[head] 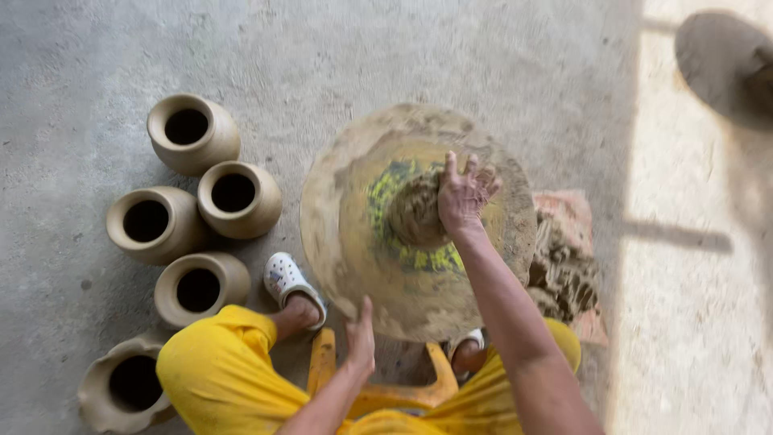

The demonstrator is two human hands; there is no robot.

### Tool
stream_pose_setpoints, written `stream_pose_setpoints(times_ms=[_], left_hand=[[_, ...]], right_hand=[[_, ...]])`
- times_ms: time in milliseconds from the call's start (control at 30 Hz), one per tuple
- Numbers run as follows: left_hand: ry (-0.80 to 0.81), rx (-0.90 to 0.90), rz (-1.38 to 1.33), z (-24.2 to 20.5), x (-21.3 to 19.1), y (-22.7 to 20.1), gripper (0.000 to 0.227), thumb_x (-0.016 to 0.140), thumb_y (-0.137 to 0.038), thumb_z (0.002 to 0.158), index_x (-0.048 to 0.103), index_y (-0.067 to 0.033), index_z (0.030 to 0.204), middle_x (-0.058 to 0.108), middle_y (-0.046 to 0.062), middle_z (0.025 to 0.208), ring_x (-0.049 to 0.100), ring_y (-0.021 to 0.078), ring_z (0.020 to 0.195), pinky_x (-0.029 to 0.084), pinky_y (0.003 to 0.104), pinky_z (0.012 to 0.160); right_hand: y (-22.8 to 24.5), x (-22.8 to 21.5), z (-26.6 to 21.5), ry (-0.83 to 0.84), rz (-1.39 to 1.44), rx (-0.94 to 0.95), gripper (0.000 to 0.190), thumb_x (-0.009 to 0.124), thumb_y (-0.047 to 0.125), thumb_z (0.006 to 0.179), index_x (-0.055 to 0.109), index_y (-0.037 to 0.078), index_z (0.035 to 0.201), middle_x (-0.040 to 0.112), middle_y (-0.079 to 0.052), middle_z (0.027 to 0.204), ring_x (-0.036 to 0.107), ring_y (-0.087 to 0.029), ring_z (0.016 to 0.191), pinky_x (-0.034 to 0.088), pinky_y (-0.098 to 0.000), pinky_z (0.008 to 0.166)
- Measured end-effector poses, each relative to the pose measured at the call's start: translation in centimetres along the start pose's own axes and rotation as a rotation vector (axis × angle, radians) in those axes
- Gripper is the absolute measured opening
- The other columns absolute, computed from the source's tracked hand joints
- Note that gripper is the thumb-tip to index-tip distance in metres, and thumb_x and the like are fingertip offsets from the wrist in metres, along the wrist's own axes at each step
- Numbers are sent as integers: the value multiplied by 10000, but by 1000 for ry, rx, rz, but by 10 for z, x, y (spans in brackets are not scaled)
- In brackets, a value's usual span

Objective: The person centers a lump of clay on a pottery wheel, opens the center by hand, and uses a cloth and a wooden tool to shape the walls of the vessel while spinning.

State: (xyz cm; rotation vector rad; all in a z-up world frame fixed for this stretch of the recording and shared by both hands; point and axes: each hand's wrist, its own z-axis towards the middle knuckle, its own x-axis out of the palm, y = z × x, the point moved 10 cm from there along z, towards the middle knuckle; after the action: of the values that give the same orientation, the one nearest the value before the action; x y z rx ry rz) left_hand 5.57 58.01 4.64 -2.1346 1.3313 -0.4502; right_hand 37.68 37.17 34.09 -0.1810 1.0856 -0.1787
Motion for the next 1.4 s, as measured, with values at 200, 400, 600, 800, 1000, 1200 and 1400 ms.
stream_pose_setpoints(times_ms=[200,400,600,800,1000,1200,1400], left_hand=[[182,-222,-86,-39,14,29,894,704,-601,804,460,-77,1487,445,48,1572,360,195,1448,252,380,1162],[-210,356,-237,-9,-56,-111,847,594,-403,965,205,-22,1614,262,141,1672,296,268,1518,237,390,1229],[-92,0,34,-67,-2,-24,1111,800,-183,795,65,-57,1619,172,95,1680,205,229,1537,174,363,1240],[328,-283,-204,-103,59,26,790,768,-177,776,365,-155,1455,550,99,1364,529,256,1201,455,426,941],[293,-483,-215,-92,46,55,568,752,-178,840,432,-159,1308,578,48,1266,564,217,1143,464,453,926],[332,-551,-154,-97,50,69,499,732,-192,855,475,-169,1282,593,38,1206,599,218,1107,488,415,887],[334,-593,-182,-101,57,89,517,747,-172,862,441,-162,1278,632,49,1022,641,197,958,518,402,821]], right_hand=[[-29,-11,40,-15,271,-57,331,619,292,952,637,189,1266,592,-146,1231,482,-345,1092,348,-563,879],[10,21,23,-6,132,21,345,588,206,808,676,219,1141,628,-123,1086,484,-383,1006,361,-569,820],[-3,24,30,-8,449,-21,231,638,296,1051,645,153,1233,611,-126,1191,475,-314,1103,341,-549,936],[29,47,5,26,54,-206,404,642,253,757,688,213,1156,647,-48,1108,515,-227,1086,321,-508,938],[-27,29,9,-25,507,100,295,579,416,1148,672,156,1253,638,-53,1199,502,-273,1170,312,-532,1032],[13,39,26,-68,111,-205,386,633,461,842,683,191,1113,640,-43,999,532,-241,994,365,-574,902],[-3,65,5,1,12,36,301,665,372,992,651,116,1150,578,-96,1001,507,-283,1089,355,-513,952]])
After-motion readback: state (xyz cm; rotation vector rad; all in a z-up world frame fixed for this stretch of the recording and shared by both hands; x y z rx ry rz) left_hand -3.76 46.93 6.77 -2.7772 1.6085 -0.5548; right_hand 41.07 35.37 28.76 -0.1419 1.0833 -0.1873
